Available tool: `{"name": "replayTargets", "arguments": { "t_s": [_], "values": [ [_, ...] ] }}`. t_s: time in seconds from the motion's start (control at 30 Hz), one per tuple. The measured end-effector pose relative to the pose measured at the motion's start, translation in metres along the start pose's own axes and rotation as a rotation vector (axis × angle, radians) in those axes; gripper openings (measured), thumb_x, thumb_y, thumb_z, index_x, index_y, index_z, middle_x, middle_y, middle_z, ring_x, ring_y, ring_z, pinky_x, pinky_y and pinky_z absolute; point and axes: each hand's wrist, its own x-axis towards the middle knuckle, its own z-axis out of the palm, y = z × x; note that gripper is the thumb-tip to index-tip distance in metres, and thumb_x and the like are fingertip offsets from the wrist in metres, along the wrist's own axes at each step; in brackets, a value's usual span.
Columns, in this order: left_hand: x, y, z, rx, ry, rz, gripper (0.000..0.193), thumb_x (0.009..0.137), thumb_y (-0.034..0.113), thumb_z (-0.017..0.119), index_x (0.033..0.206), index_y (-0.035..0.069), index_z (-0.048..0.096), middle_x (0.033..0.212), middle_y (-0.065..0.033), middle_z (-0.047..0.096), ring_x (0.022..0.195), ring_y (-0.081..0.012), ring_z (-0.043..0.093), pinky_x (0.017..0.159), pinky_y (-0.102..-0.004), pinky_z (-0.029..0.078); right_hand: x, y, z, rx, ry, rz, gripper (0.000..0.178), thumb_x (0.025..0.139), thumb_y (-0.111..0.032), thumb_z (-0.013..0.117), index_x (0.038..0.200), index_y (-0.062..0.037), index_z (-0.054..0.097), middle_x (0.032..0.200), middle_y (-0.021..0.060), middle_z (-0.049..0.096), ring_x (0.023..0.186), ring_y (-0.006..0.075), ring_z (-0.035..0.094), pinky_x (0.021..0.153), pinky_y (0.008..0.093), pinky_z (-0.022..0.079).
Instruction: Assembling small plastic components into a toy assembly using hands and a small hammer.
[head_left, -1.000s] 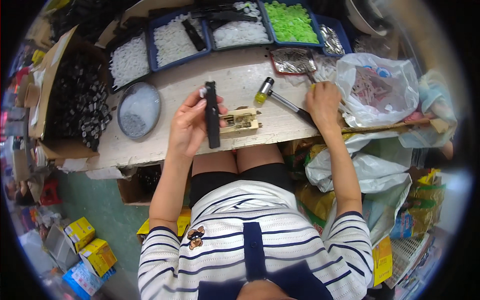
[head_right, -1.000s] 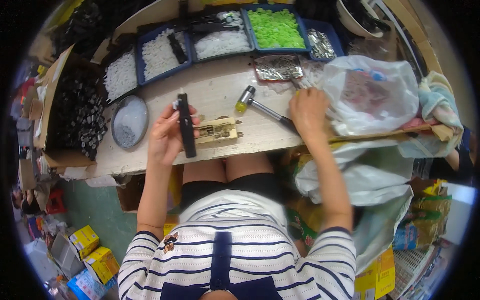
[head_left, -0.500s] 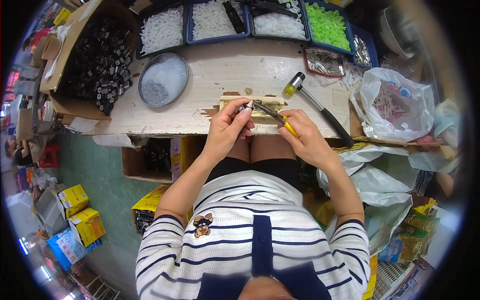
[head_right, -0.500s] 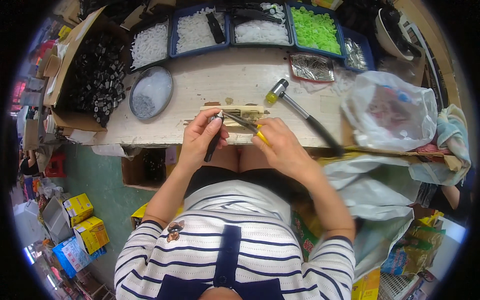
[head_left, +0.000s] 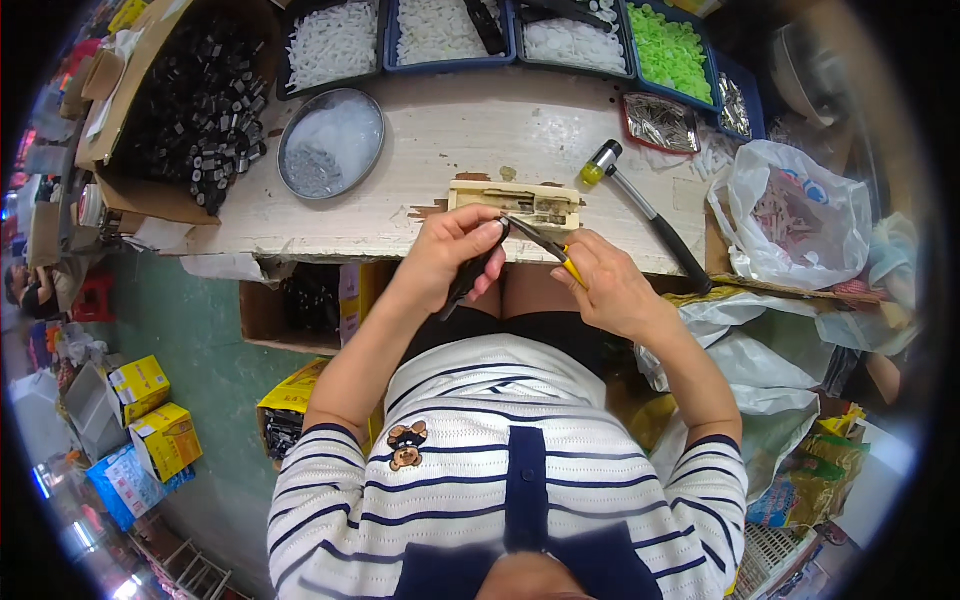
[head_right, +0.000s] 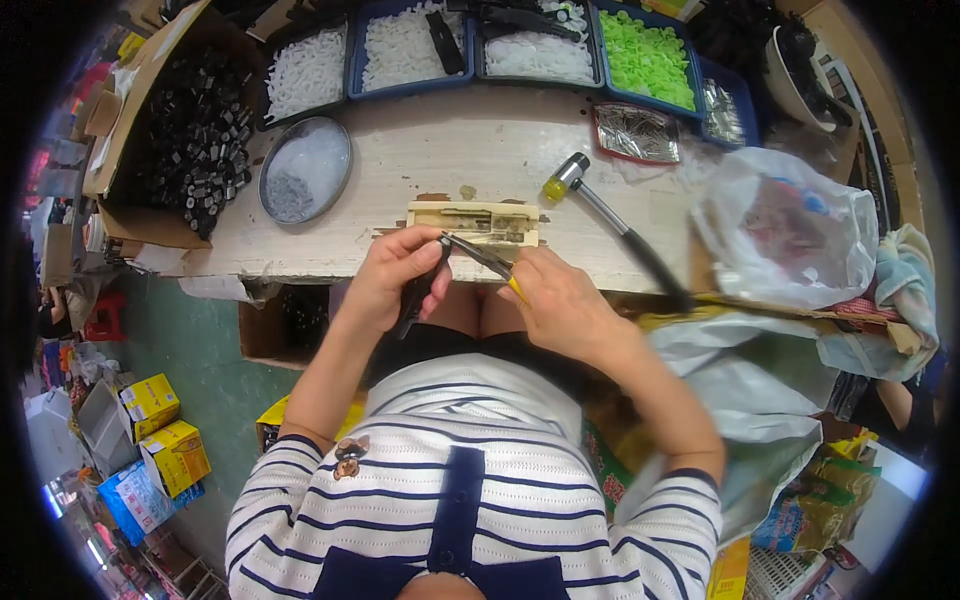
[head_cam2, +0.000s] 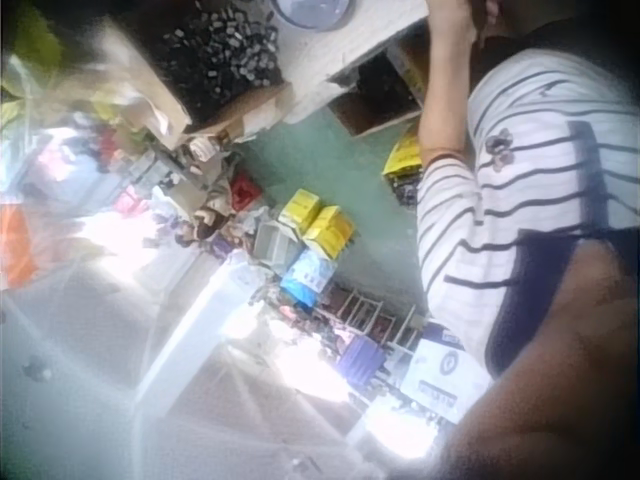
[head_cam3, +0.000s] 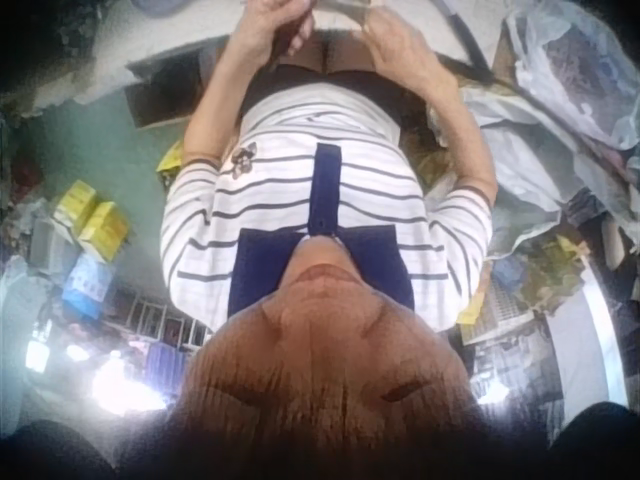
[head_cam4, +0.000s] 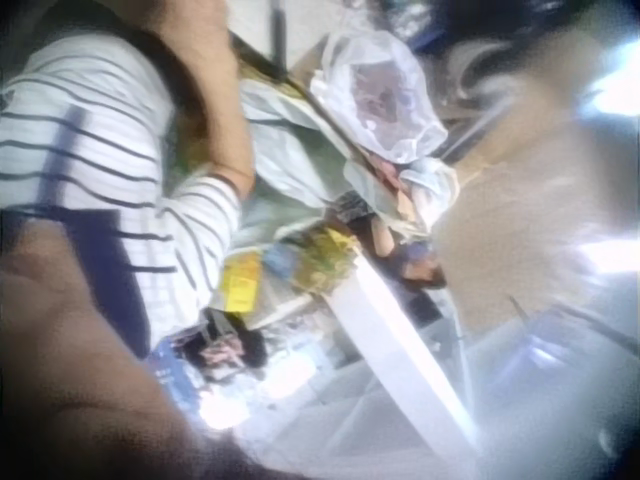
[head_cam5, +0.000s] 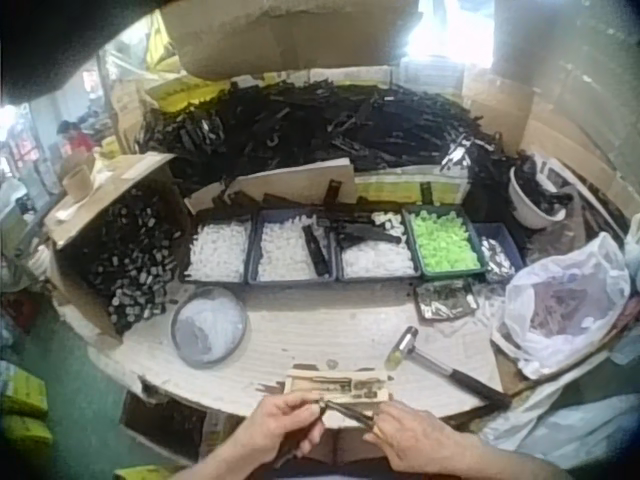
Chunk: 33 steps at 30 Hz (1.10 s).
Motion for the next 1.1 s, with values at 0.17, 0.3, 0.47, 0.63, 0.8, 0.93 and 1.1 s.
{"name": "replayTargets", "arguments": {
  "t_s": [0.17,0.3,0.47,0.63,0.8,0.93,1.1],
  "values": [
    [-0.005,-0.002,-0.017,-0.532,-0.367,-0.236,0.019,0.089,0.017,0.054,0.099,0.0,0.056,0.061,-0.0097,0.056,0.043,-0.0135,0.051,0.036,-0.0243,0.042,0.004,-0.008,-0.009,-0.017,-0.155,-0.022,0.02,0.08,-0.009,0.061,0.085,0.0042,0.047,0.095,0.0196,0.052,0.084,0.0362,0.053,0.072,0.0398,0.045],
    [-0.023,0.002,-0.036,-0.425,-0.272,-0.23,0.02,0.089,0.016,0.053,0.102,0.001,0.056,0.062,-0.0088,0.057,0.045,-0.0137,0.053,0.04,-0.0243,0.043,0.009,-0.007,0.0,-0.02,-0.145,-0.11,0.023,0.08,-0.012,0.062,0.086,0.0043,0.048,0.102,0.0199,0.051,0.091,0.0364,0.052,0.077,0.0397,0.045],
    [-0.104,0.0,-0.111,1.396,0.278,0.098,0.032,0.08,0.023,0.062,0.111,0.014,0.059,0.075,-0.007,0.063,0.069,-0.0245,0.06,0.06,-0.0356,0.048,0.001,0.026,-0.023,-0.181,0.128,0.24,0.022,0.088,-0.015,0.051,0.095,0.0053,0.05,0.107,0.0217,0.048,0.099,0.0375,0.047,0.087,0.0389,0.039],
    [-0.124,0.046,-0.15,1.36,0.935,0.159,0.024,0.077,0.021,0.064,0.094,0.004,0.066,0.079,-0.0168,0.063,0.07,-0.0306,0.061,0.065,-0.0354,0.047,-0.015,0.087,-0.041,-0.467,0.296,0.387,0.026,0.09,-0.021,0.049,0.095,0.0046,0.049,0.099,0.0225,0.049,0.091,0.0396,0.047,0.079,0.0433,0.038],
    [-0.049,0.074,-0.21,1.418,1.057,0.327,0.027,0.078,0.025,0.064,0.096,0.004,0.065,0.086,-0.016,0.064,0.076,-0.0315,0.062,0.068,-0.0378,0.048,-0.02,0.127,-0.039,-0.762,0.274,0.531,0.03,0.091,-0.028,0.048,0.093,0.0018,0.051,0.096,0.0214,0.051,0.088,0.039,0.049,0.075,0.0457,0.039],
    [0.004,0.078,-0.233,1.557,1.188,0.31,0.032,0.078,0.03,0.063,0.101,0.008,0.062,0.092,-0.0163,0.063,0.078,-0.0353,0.062,0.069,-0.0423,0.048,-0.02,0.128,-0.038,-0.855,0.304,0.593,0.03,0.089,-0.03,0.051,0.095,-0.0014,0.053,0.101,0.0193,0.053,0.093,0.037,0.05,0.077,0.0462,0.039],
    [0.024,0.069,-0.231,1.705,1.307,0.19,0.026,0.082,0.036,0.058,0.097,0.014,0.055,0.091,-0.0141,0.058,0.076,-0.0379,0.061,0.061,-0.0475,0.048,0.004,0.129,-0.042,-0.849,0.576,0.367,0.02,0.079,-0.019,0.063,0.092,-0.005,0.058,0.105,0.0162,0.055,0.099,0.0335,0.051,0.08,0.0454,0.039]
  ]
}}
